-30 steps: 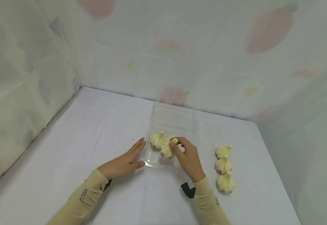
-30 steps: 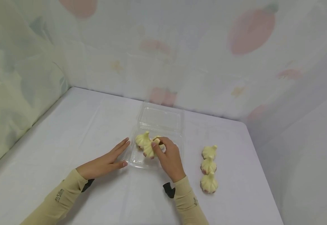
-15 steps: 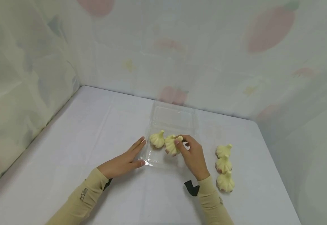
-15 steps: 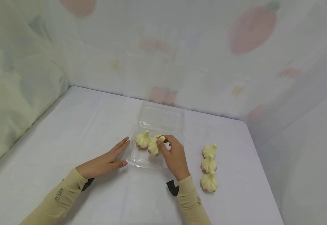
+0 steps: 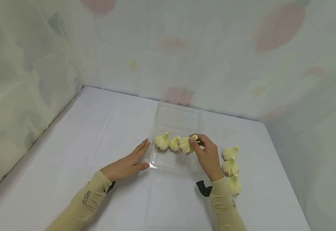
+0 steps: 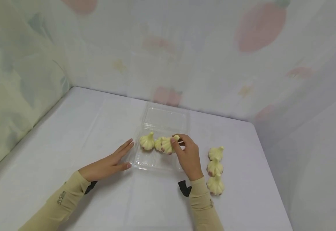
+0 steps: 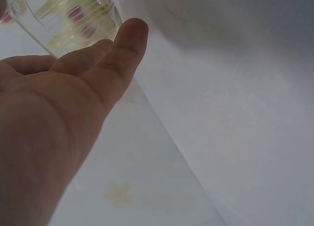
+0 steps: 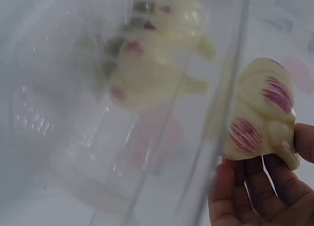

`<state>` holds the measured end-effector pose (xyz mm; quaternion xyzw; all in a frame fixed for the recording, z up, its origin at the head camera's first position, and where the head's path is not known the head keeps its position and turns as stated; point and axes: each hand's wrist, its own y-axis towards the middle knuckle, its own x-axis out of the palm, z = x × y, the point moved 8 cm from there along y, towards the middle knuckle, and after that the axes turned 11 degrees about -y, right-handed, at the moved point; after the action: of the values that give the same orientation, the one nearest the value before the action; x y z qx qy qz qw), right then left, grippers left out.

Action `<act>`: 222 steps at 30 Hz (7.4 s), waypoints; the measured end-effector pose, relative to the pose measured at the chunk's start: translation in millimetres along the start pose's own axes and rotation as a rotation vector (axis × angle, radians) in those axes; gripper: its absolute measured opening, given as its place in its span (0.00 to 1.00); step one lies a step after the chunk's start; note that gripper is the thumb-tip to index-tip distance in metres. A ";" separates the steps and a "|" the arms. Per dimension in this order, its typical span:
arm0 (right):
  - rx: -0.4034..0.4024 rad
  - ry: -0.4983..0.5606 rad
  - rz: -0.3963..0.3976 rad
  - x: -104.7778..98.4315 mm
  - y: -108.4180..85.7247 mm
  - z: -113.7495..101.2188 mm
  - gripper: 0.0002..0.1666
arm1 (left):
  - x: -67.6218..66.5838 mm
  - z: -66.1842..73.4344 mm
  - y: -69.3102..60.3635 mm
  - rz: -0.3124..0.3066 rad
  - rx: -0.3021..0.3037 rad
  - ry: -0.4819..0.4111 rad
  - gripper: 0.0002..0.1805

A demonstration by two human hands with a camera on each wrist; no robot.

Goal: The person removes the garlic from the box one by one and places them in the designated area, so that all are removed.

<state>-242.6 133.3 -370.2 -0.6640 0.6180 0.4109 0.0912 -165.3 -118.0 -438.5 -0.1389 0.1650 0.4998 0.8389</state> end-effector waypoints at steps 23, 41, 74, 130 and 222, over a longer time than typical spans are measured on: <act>0.139 -0.027 0.187 -56.6 9.4 38.2 0.20 | -0.4 -0.4 1.2 0.002 -0.009 0.012 0.45; 0.283 -0.201 0.238 -76.6 10.7 66.8 0.21 | -1.4 0.4 -0.1 0.009 -0.006 0.014 0.46; 0.347 -0.411 0.030 -38.7 16.9 103.0 0.20 | -0.7 1.9 -0.7 0.012 -0.008 0.008 0.44; 0.342 -0.350 0.049 -26.0 18.5 107.3 0.26 | -1.6 -0.3 -0.9 0.008 -0.036 0.015 0.45; 0.195 0.332 -0.178 6.5 20.8 6.9 0.23 | 2.8 -1.4 4.9 0.005 -0.006 0.007 0.45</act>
<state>-265.0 128.2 -370.9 -0.7628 0.6001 0.2244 0.0877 -168.5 -114.1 -441.2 -0.1428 0.1670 0.5017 0.8367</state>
